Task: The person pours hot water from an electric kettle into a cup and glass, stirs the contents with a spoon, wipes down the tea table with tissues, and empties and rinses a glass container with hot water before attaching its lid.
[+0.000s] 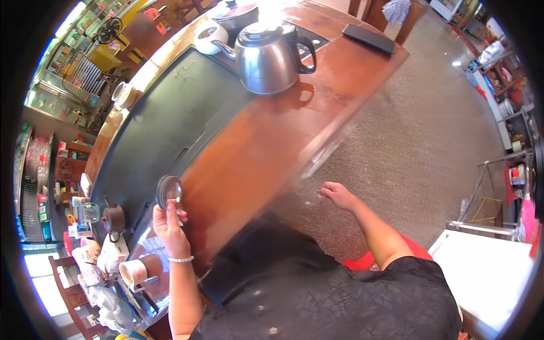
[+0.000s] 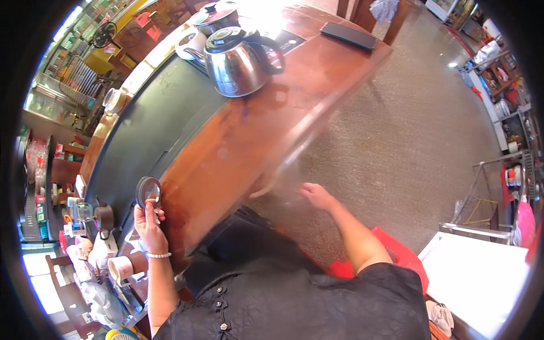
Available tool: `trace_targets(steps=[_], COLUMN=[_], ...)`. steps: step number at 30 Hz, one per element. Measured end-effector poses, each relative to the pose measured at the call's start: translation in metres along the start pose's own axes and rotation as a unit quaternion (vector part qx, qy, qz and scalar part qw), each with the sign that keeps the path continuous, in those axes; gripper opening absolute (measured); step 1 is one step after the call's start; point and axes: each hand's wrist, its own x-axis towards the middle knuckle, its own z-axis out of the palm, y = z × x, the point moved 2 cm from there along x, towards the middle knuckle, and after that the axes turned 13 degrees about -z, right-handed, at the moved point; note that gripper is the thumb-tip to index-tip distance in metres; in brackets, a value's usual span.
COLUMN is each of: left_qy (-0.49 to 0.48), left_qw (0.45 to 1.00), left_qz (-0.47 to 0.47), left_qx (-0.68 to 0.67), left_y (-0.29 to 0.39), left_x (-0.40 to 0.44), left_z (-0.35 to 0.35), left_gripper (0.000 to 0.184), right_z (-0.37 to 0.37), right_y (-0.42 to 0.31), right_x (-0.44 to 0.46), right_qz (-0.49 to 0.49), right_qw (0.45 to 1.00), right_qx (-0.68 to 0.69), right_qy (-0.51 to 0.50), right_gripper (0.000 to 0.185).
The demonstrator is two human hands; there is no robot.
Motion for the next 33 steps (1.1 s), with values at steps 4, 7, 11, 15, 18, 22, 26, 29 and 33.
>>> trace_targets(steps=[4, 7, 11, 15, 18, 22, 26, 29, 33], left_qy=[-0.015, -0.024, -0.015, -0.026, -0.034, -0.039, -0.048, -0.051, -0.053], left_qw=[0.999, 0.999, 0.998, 0.996, 0.993, 0.990, 0.986, 0.984, 0.984], left_qz=[-0.001, -0.003, -0.003, -0.004, -0.006, -0.015, -0.034, -0.035, -0.041], left_qx=[-0.033, -0.039, -0.063, -0.086, -0.110, -0.137, -0.157, -0.165, -0.165], left_y=[-0.003, -0.009, -0.002, -0.006, -0.011, -0.013, -0.011, -0.008, -0.009], left_x=[0.001, 0.004, 0.000, 0.002, 0.005, 0.007, 0.006, 0.005, 0.005], left_z=[-0.001, -0.005, -0.001, -0.005, -0.008, -0.007, -0.006, -0.004, -0.005], left_gripper=[0.009, 0.009, 0.008, 0.007, 0.006, 0.005, 0.006, 0.008, 0.007], right_z=[-0.059, -0.084, -0.076, -0.054, -0.033, 0.003, 0.043, 0.074, 0.098], right_y=[-0.054, -0.125, -0.209, -0.267, -0.297, -0.334, -0.348, -0.348, -0.338], right_x=[-0.076, -0.113, -0.128, -0.100, -0.060, 0.003, 0.079, 0.128, 0.180], right_qz=[-0.014, -0.037, -0.110, -0.204, -0.200, -0.203, -0.215, -0.208, -0.199], right_qw=[1.000, 0.998, 0.986, 0.957, 0.892, 0.884, 0.920, 0.942, 0.960], right_qx=[-0.002, 0.031, 0.128, 0.202, 0.405, 0.420, 0.325, 0.264, 0.190], right_qy=[-0.015, -0.036, -0.011, 0.027, -0.021, -0.040, -0.033, 0.012, 0.040], right_gripper=[0.019, 0.018, 0.013, 0.013, 0.014, 0.019, 0.017, 0.016, 0.019])
